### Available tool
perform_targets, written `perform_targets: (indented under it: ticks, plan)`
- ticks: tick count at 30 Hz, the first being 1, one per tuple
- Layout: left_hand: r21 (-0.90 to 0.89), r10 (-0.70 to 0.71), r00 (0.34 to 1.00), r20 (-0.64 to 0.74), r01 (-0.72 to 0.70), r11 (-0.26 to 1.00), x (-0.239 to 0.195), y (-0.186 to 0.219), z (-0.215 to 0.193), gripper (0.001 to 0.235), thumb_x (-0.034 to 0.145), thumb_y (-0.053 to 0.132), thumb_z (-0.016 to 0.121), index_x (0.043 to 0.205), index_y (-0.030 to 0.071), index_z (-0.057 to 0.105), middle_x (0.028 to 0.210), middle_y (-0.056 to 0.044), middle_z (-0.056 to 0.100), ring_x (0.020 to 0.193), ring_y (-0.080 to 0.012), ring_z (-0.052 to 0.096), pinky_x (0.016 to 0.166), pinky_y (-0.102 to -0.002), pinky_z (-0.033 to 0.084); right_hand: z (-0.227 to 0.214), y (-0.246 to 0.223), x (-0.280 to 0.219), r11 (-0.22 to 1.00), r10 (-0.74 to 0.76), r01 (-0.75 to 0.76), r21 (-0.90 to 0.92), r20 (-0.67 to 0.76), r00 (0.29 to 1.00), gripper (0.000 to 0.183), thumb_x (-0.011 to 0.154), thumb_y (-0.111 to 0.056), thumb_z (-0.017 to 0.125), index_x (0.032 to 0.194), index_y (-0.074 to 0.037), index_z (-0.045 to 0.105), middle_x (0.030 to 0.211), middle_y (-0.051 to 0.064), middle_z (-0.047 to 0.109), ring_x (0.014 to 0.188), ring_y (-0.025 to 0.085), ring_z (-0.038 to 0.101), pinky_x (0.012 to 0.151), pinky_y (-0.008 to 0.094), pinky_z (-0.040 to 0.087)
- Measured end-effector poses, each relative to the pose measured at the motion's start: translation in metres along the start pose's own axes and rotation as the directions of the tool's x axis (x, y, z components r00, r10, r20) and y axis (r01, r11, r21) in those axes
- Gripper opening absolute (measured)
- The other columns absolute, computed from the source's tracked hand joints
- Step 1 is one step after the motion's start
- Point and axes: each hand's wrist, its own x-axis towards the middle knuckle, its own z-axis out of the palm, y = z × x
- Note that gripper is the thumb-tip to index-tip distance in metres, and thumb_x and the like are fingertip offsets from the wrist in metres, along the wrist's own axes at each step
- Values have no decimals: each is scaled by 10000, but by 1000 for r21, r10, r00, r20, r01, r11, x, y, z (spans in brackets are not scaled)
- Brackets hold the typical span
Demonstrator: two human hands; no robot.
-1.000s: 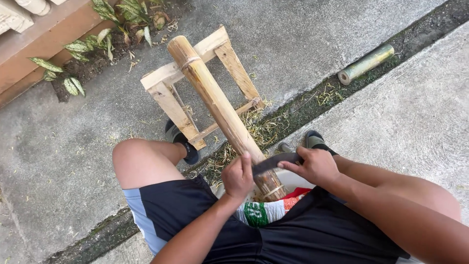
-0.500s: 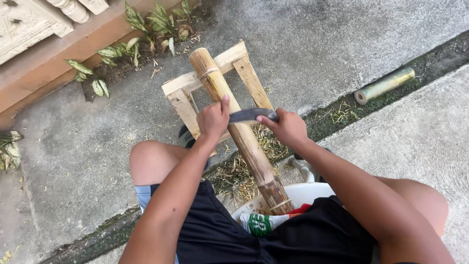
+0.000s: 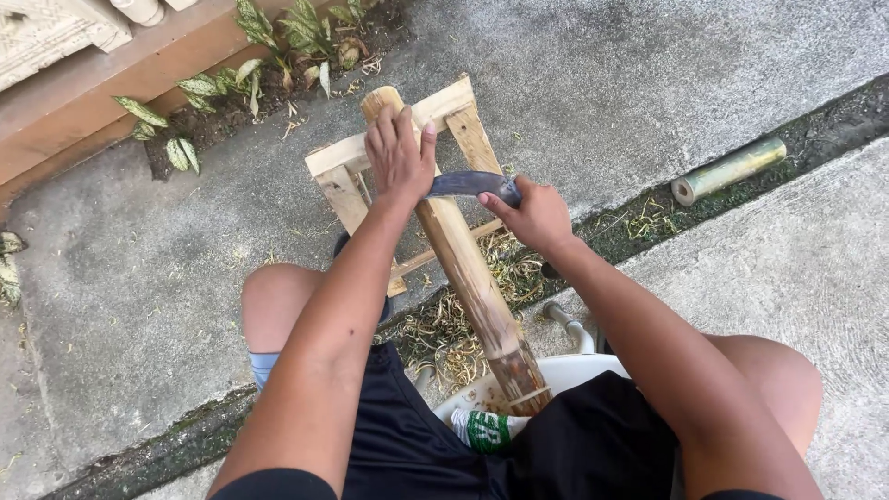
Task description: Shave or carve the surface of a bamboo pole using a curved blade.
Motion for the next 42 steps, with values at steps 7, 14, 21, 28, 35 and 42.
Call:
perform_targets:
  ticks: [7,14,21,28,35,42]
  plan:
    - [-6,-206,941,269,215,977,-2,11,-9,754,1069,586,258,1634,98,148,1684,-167,48,1565,-404,62,1249,-626,62,-3,5,-2,999,-31,32,41,-20,999,641,854,-729,646,824,-89,637,590,62,669,608,234,708,624,441,553]
    - [30,-197,945,260,196,980,-18,23,-12,822,1071,593,251,1642,50,17,1696,-192,-14,1560,-441,41,1249,-640,40,2,23,-12,999,-41,42,35,-16,999,651,842,-736,660,823,-85,661,587,70,657,581,232,690,603,437,540]
    - [-5,-157,965,209,162,987,-36,33,-14,811,1093,566,252,1638,10,25,1694,-221,22,1563,-479,60,1244,-666,59,0,33,-26,996,-16,15,88,12,1000,668,814,-745,671,825,-78,687,608,83,672,590,240,695,608,438,546]
    - [-51,-167,968,187,179,982,-48,36,-11,810,1094,551,252,1634,-5,17,1692,-252,13,1557,-492,54,1228,-685,44,-3,37,-33,997,-28,27,76,13,1000,679,804,-756,679,828,-77,694,599,90,657,594,251,690,610,447,539]
    - [-69,-222,958,184,237,969,-63,40,-9,837,1101,560,235,1618,-43,-29,1686,-277,-11,1545,-493,56,1233,-683,43,-6,42,-46,997,-19,17,74,36,999,676,797,-754,678,811,-78,690,583,77,644,569,240,680,584,448,537]
    - [-108,-252,944,214,279,954,-85,53,-15,856,1086,577,217,1619,-36,-51,1673,-279,-35,1552,-492,15,1225,-691,17,-4,56,-64,997,-7,4,84,38,999,673,795,-740,681,808,-67,683,558,84,631,547,257,676,564,455,528]
